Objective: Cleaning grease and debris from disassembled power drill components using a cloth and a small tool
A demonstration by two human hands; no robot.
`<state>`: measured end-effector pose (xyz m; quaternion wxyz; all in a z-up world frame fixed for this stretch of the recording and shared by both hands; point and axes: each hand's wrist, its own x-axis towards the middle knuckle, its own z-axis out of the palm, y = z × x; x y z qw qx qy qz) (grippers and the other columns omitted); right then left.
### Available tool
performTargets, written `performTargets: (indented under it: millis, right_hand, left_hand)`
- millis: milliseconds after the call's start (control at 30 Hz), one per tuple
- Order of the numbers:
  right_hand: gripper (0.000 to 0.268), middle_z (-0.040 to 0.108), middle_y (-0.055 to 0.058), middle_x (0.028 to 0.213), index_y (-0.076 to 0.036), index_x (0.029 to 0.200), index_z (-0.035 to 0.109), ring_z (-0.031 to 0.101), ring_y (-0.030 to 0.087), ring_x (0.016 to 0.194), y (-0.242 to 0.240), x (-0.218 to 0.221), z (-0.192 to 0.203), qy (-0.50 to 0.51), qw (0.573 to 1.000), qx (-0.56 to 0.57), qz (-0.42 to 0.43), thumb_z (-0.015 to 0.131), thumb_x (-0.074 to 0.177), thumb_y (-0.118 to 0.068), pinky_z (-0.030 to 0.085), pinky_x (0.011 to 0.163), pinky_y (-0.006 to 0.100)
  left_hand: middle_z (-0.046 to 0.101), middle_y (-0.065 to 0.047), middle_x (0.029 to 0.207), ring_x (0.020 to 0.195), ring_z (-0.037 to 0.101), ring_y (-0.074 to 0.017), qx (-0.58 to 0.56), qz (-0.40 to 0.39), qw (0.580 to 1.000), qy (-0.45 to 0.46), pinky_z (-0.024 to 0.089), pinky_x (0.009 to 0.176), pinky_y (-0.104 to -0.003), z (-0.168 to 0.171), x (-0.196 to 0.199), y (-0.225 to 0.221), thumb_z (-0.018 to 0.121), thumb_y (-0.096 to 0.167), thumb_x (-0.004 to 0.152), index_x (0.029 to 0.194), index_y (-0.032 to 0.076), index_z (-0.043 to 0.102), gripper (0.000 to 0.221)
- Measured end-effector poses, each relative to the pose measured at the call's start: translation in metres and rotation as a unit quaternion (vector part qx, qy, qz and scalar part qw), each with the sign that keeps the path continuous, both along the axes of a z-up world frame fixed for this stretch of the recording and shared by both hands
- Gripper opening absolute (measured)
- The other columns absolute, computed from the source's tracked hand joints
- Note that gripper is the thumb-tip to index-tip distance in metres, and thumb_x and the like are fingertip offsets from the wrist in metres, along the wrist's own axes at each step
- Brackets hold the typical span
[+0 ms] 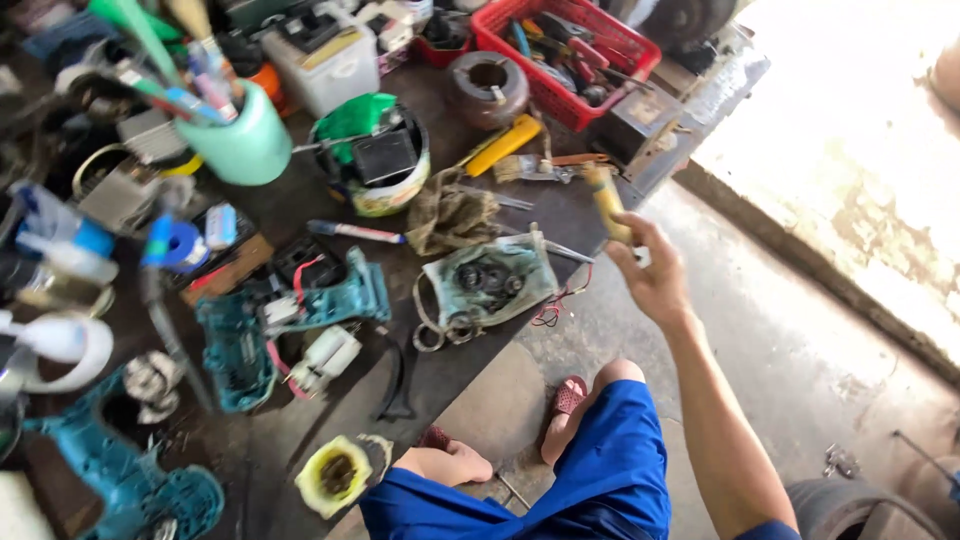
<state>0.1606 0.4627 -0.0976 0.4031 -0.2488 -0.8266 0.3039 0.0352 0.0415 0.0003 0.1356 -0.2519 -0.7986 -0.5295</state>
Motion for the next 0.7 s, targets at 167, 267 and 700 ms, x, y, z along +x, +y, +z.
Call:
performTargets:
  millis: [167,267,700]
  right_hand:
    - [0.045,0.071,0.016,0.107,-0.007,0.137,0.057,0.063,0.033,0.092,0.009,-0.016,0.013,-0.072,0.993,0.072,0.064,0.073,0.096,-0.012,0.050,0.078,0.046]
    - [0.037,0.072,0.009,0.112,-0.011,0.134,0.059,0.059,0.031,0.097,0.017,-0.029,0.013,-0.120,0.980,0.146,0.063,0.069,0.100,-0.021,0.047,0.087,0.047]
    - [0.049,0.062,0.024,0.136,0.001,0.138,0.060,0.056,0.041,0.127,0.010,-0.024,0.027,-0.039,0.997,0.059,0.018,0.071,0.103,-0.030,0.048,0.102,0.053]
  left_hand:
    - [0.071,-0.017,0.107,0.099,0.071,-0.0299,-0.075,0.008,0.995,0.072,0.058,0.088,-0.038,-0.008,0.053,0.064,0.077,0.025,0.082,0.108,-0.001,0.072,0.037]
    - [0.064,-0.017,0.117,0.086,0.066,-0.0240,-0.113,-0.008,0.991,0.075,0.057,0.073,-0.034,-0.009,0.036,0.089,0.073,0.019,0.093,0.118,0.001,0.065,0.032]
    - [0.068,-0.018,0.114,0.100,0.074,-0.0347,-0.198,0.011,0.979,0.038,0.063,0.068,-0.040,-0.056,-0.021,0.118,0.071,0.006,0.087,0.126,0.001,0.054,0.043]
